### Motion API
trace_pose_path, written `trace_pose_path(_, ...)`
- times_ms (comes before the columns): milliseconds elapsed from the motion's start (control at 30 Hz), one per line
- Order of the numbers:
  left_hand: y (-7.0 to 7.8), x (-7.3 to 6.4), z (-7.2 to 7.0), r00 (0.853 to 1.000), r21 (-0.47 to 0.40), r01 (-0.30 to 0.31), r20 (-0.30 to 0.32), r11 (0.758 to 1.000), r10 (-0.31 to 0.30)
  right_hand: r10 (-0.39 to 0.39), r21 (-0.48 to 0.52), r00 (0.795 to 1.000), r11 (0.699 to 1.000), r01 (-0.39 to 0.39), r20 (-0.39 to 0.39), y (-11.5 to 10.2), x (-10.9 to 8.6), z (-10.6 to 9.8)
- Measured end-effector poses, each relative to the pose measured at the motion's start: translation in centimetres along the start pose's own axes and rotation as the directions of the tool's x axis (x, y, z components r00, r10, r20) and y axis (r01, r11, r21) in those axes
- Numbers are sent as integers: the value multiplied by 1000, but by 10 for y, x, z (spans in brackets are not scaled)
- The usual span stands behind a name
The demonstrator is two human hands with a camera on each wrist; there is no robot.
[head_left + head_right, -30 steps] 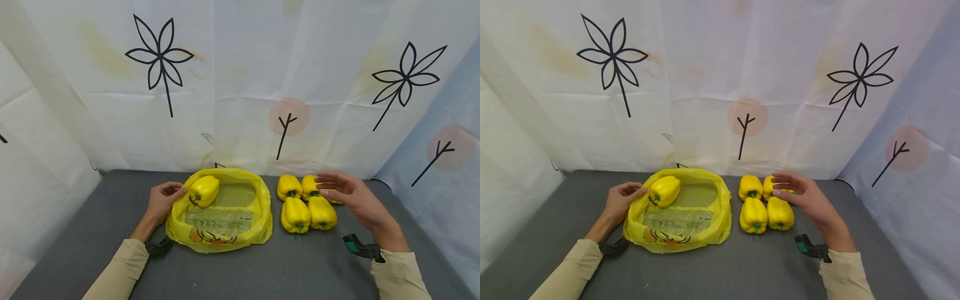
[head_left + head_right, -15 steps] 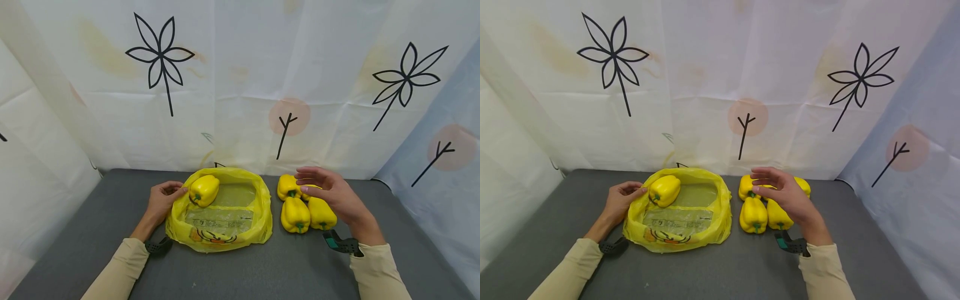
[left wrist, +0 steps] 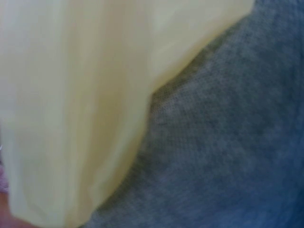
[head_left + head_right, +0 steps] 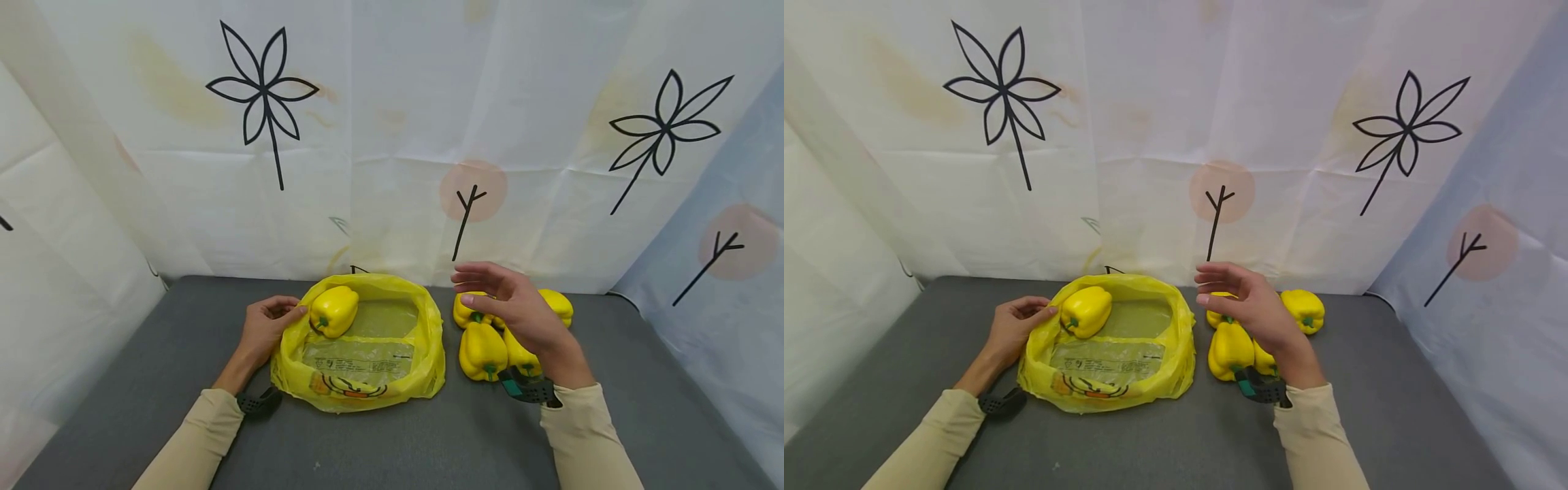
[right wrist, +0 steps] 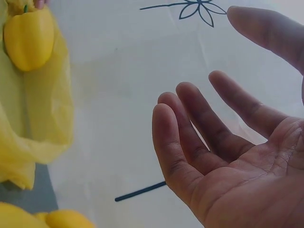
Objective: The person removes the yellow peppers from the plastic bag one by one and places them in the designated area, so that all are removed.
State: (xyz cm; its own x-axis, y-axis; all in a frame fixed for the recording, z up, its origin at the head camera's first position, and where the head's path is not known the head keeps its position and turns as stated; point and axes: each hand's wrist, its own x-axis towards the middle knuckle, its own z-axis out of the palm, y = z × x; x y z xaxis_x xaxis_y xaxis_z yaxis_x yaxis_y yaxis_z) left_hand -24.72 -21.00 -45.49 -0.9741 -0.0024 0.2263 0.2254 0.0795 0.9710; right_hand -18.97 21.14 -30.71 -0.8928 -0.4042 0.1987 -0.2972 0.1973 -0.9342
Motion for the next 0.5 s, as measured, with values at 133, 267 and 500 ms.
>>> trace_pose_path(133,0,-1,0,1000,6,-11,-1,1000,12,-2,24,1000,1000,2,9,0,8,7)
trace_pose_path(267,-1,-1,0,1000,6,-22,2,1000,22,4,65,1000,998,-5,18,-1,17,14)
trace_pose_path(500,0,-1,0,1000,12,-21,2,1000,21,-11,109,1000,994,8,28,-2,27,27)
